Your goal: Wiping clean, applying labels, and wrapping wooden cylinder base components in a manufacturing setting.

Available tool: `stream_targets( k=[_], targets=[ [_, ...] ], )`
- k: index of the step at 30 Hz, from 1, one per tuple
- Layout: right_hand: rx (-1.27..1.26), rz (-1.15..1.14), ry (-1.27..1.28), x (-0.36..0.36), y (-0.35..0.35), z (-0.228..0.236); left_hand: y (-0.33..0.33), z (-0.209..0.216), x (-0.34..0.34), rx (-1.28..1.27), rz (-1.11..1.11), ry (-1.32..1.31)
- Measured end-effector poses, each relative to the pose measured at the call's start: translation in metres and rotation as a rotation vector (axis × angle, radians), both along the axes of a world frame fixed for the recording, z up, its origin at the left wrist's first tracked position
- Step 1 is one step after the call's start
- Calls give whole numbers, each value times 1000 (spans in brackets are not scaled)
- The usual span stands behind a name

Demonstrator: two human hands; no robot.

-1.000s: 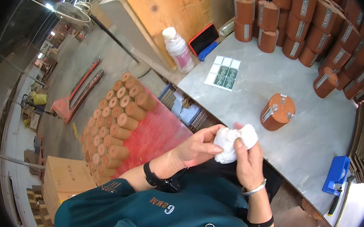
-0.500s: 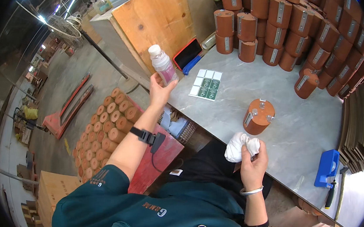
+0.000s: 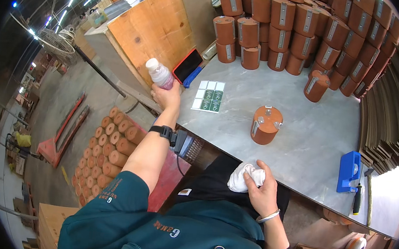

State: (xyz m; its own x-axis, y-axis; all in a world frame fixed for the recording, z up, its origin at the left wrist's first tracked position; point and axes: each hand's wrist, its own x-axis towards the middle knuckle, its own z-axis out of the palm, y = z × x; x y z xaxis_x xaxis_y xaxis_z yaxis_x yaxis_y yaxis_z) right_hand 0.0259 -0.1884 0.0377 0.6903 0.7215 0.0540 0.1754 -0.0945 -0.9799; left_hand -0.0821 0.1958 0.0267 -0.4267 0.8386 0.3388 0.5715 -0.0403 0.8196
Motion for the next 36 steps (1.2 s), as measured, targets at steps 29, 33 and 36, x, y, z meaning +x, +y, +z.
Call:
stream_targets(
  k=[29, 33, 36],
  targets=[
    [373, -32, 395, 13, 10, 28, -148, 127, -38, 321, -1526, 889],
    [364, 29, 434, 13, 5, 28, -151, 144, -38, 389, -1502, 1024],
    [360, 28, 473, 14, 4, 26, -152, 150, -34, 453, -1512, 1064]
  ],
)
